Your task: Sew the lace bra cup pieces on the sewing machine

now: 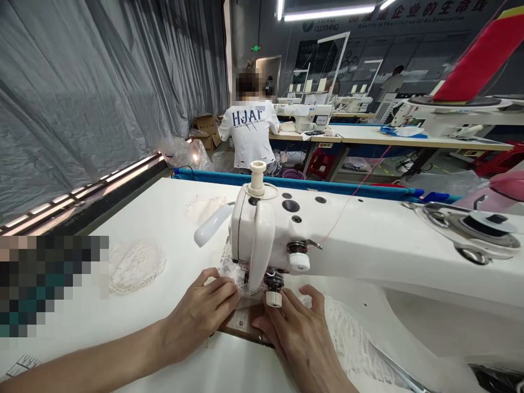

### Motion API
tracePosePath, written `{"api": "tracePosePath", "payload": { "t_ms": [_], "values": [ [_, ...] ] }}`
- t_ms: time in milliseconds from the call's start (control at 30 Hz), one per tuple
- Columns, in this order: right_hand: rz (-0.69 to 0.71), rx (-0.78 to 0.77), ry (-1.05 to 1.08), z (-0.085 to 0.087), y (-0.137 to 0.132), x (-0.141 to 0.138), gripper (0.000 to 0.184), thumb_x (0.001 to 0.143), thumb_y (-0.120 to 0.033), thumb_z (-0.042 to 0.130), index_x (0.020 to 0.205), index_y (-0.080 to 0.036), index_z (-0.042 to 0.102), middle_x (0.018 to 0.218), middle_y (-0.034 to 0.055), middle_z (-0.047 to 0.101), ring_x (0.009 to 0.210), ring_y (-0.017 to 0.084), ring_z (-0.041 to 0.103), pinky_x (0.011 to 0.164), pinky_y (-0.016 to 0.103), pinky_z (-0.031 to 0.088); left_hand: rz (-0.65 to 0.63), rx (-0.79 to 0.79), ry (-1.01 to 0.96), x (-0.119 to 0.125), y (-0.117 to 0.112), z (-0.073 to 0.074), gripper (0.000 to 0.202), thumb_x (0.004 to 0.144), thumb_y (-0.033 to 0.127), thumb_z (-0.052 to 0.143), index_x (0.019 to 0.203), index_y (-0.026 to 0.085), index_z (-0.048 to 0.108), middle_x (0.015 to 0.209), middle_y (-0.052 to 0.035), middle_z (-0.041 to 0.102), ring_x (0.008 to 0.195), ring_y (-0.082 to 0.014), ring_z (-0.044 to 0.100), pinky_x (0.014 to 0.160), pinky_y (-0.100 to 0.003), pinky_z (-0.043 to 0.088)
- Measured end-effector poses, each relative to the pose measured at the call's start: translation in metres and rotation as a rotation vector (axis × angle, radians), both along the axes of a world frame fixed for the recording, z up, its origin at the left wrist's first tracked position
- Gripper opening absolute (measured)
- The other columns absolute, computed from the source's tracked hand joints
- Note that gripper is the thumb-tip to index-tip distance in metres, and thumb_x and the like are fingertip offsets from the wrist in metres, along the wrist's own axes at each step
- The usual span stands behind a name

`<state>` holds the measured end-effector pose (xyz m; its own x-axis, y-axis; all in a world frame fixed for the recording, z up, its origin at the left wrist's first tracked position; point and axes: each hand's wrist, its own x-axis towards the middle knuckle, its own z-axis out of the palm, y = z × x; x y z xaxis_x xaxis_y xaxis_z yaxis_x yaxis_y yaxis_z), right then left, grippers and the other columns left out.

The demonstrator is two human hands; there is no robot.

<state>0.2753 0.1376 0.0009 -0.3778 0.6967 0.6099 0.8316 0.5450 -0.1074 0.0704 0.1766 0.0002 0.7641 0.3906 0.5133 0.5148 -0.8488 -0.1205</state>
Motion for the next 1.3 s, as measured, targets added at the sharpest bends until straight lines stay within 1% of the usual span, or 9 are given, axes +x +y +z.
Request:
{"api": "tracePosePath", "payload": {
  "t_ms": [200, 367, 533, 633, 733, 933, 1067, 1200, 1300],
  "values": [
    [0.022, -0.002, -0.147, -0.011, 0.003, 0.012, 0.032, 0.099, -0.033, 0.034, 0.105, -0.02, 0.063, 0.093, 0.0065, 0.071, 0.08, 0.018, 0.065, 0.084, 0.041, 0.03, 0.021, 0.005, 0.042, 0.0, 0.001, 0.002, 0.02, 0.086, -0.002, 0.043, 0.09, 0.011, 0.057, 0.08, -0.0024, 0.059, 0.083, -0.0141, 0.057, 0.082, -0.035, 0.044],
    [-0.014, 0.001, -0.193, -0.016, 0.005, 0.017, 0.029, 0.098, -0.036, 0.039, 0.112, -0.02, 0.059, 0.094, 0.0062, 0.071, 0.086, 0.021, 0.065, 0.085, 0.042, 0.029, 0.035, 0.008, 0.026, -0.001, 0.001, 0.0, 0.018, 0.088, 0.002, 0.042, 0.094, 0.01, 0.057, 0.086, -0.0038, 0.061, 0.09, -0.0155, 0.057, 0.088, -0.036, 0.041],
    [-0.056, 0.01, -0.157, -0.016, 0.002, 0.015, 0.029, 0.099, -0.034, 0.036, 0.11, -0.02, 0.059, 0.096, 0.0078, 0.07, 0.084, 0.021, 0.065, 0.085, 0.043, 0.029, 0.061, -0.051, 0.015, -0.007, 0.011, -0.001, 0.013, 0.091, 0.017, 0.047, 0.1, 0.011, 0.054, 0.099, -0.0075, 0.061, 0.103, -0.0191, 0.055, 0.094, -0.04, 0.038],
    [-0.035, 0.035, -0.174, -0.016, 0.003, 0.015, 0.029, 0.098, -0.035, 0.038, 0.11, -0.019, 0.059, 0.1, 0.0077, 0.07, 0.085, 0.02, 0.064, 0.085, 0.042, 0.028, 0.086, -0.078, 0.017, -0.013, 0.025, 0.001, 0.027, 0.092, 0.032, 0.049, 0.11, 0.013, 0.051, 0.107, -0.0095, 0.06, 0.11, -0.022, 0.052, 0.095, -0.044, 0.035],
    [-0.006, 0.062, -0.206, -0.015, 0.006, 0.013, 0.027, 0.097, -0.035, 0.04, 0.106, -0.02, 0.061, 0.099, 0.0064, 0.07, 0.087, 0.02, 0.064, 0.084, 0.04, 0.029, 0.124, -0.086, 0.02, -0.016, 0.03, 0.003, 0.042, 0.09, 0.048, 0.044, 0.113, 0.013, 0.051, 0.108, -0.0119, 0.06, 0.101, -0.0234, 0.055, 0.088, -0.044, 0.038],
    [0.077, 0.08, -0.084, -0.002, -0.001, -0.008, 0.031, 0.099, -0.032, 0.035, 0.094, -0.019, 0.062, 0.088, 0.0048, 0.071, 0.074, 0.018, 0.063, 0.081, 0.039, 0.03, 0.142, -0.191, 0.025, -0.031, -0.01, 0.016, 0.049, 0.091, 0.054, 0.036, 0.082, 0.012, 0.059, 0.066, -0.0038, 0.055, 0.061, -0.0168, 0.051, 0.065, -0.033, 0.04],
    [0.185, 0.031, 0.001, 0.001, -0.014, -0.025, 0.032, 0.095, -0.043, 0.041, 0.096, -0.017, 0.061, 0.099, 0.0101, 0.066, 0.093, 0.022, 0.059, 0.083, 0.037, 0.036, 0.072, -0.282, -0.024, -0.055, -0.033, 0.026, 0.035, 0.092, 0.045, 0.043, 0.1, 0.014, 0.058, 0.088, -0.0051, 0.062, 0.079, -0.0169, 0.057, 0.073, -0.032, 0.041],
    [0.339, 0.063, -0.205, -0.006, -0.032, -0.04, 0.082, 0.079, -0.075, 0.037, 0.122, -0.007, 0.051, 0.127, 0.0227, 0.051, 0.121, 0.032, 0.043, 0.092, 0.044, 0.038, 0.039, -0.261, 0.046, -0.072, -0.058, 0.019, 0.065, 0.08, 0.067, 0.046, 0.108, 0.009, 0.055, 0.102, -0.0122, 0.061, 0.086, -0.0208, 0.056, 0.082, -0.037, 0.043],
    [0.375, 0.129, -0.299, -0.018, -0.057, -0.056, 0.073, 0.087, -0.067, 0.033, 0.124, -0.006, 0.05, 0.124, 0.0212, 0.055, 0.121, 0.032, 0.043, 0.092, 0.045, 0.038, 0.038, -0.145, 0.055, -0.077, -0.092, 0.006, 0.073, 0.08, 0.069, 0.041, 0.11, 0.004, 0.055, 0.102, -0.0162, 0.061, 0.085, -0.0229, 0.055, 0.081, -0.038, 0.044]
  ]
}}
